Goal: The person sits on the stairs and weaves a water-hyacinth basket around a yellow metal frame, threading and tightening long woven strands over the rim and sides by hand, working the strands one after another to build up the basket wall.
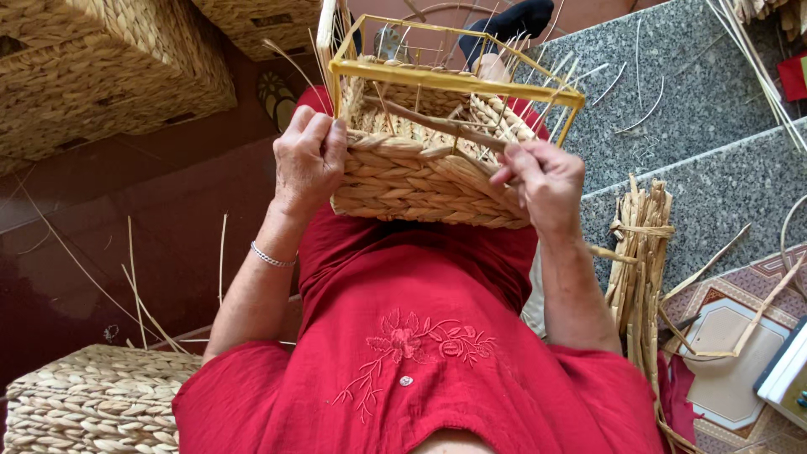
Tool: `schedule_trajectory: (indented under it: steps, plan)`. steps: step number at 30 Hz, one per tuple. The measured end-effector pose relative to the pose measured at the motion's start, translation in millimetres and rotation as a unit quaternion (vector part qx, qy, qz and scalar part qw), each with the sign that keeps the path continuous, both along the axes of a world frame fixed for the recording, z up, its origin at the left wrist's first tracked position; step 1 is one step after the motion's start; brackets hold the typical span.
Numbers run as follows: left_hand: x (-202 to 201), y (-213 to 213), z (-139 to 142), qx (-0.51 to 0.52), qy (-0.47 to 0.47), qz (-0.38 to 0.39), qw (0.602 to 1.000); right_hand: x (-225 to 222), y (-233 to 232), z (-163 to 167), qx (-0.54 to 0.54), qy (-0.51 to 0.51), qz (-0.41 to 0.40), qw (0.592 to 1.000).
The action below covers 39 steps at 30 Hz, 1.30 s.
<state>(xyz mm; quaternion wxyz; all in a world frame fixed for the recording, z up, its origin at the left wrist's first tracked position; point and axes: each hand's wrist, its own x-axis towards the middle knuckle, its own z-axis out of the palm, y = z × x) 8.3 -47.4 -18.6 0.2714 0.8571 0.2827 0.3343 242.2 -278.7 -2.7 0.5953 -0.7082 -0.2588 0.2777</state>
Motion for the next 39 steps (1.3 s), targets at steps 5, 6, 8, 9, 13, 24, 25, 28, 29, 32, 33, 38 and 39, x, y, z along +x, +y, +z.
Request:
schedule_trajectory:
  steps: [5,6,8,9,13,24,25,28,29,32,33,38,39]
  plan:
    - [-3,-9,10,0.006,-0.004,0.040,0.999,-12,-7,1,0.010,-0.005,-0.035,0.999]
    - [1,-10,12,0.087,-0.022,0.035,0.995,-13,-6,4,0.019,-0.096,-0.005,0.995]
    - [11,-13,17,0.243,-0.054,0.024,0.968,-14,0,10,0.016,-0.268,0.015,0.963]
    - [18,-16,19,0.275,-0.026,-0.003,0.961,-14,6,12,0.006,-0.349,0.004,0.937]
    - [49,-11,31,0.369,0.080,-0.038,0.925,-18,25,19,0.015,-0.499,0.005,0.866]
    - [60,-42,25,0.354,0.125,-0.140,0.916,-12,43,7,-0.052,-0.547,0.056,0.834]
    - [65,-38,21,0.323,0.120,-0.140,0.928,-10,39,2,-0.036,-0.540,0.031,0.840]
    - [81,-28,12,0.219,0.122,-0.123,0.960,0,14,-11,-0.012,-0.413,-0.035,0.910]
    - [82,-28,11,0.178,0.129,-0.115,0.969,1,4,-15,0.016,-0.318,-0.056,0.946]
    - [77,-29,10,0.168,0.067,-0.112,0.977,2,-20,-24,0.083,-0.084,-0.116,0.986]
    - [73,-29,11,0.150,0.045,-0.136,0.978,3,-26,-26,0.097,-0.049,-0.132,0.985]
    - [53,-20,20,0.118,0.063,-0.165,0.977,26,-44,-18,0.210,0.183,-0.159,0.947]
    - [51,-20,21,0.135,0.058,-0.171,0.974,26,-44,-18,0.249,0.227,-0.130,0.932]
